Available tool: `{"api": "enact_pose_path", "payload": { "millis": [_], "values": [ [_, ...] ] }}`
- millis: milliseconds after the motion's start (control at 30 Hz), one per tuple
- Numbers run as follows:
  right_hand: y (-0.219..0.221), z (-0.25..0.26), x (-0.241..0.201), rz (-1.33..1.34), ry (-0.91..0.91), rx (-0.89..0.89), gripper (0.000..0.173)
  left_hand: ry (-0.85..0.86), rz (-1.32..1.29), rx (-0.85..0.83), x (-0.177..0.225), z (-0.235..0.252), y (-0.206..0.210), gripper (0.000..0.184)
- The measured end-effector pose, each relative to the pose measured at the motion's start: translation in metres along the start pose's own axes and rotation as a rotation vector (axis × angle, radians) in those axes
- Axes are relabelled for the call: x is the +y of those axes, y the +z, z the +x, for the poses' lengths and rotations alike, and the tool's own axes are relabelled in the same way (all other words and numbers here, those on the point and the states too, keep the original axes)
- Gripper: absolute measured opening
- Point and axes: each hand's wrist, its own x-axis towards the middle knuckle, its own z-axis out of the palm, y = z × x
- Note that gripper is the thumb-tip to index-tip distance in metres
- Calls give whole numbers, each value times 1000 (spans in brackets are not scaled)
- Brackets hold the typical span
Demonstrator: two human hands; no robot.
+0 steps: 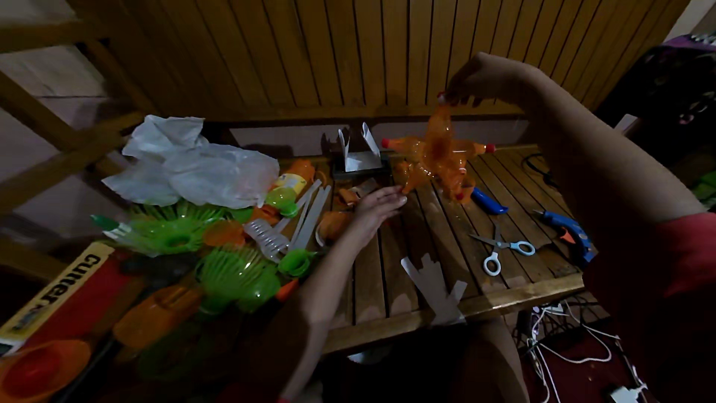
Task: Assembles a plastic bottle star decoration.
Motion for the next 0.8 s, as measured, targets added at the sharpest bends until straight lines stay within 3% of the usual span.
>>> {"api": "enact_pose_path", "payload": {
  "millis": [333,633,800],
  "values": [
    [7,-1,-19,1,-50,-28,25,87,41,72,-1,3,-2,19],
    [10,2,-24,8,-69,-55,26,103,153,65,-9,6,-3,22],
    [11,3,-24,13,-87,-61,27,50,272,159,8,-8,8,26]
  ]
}}
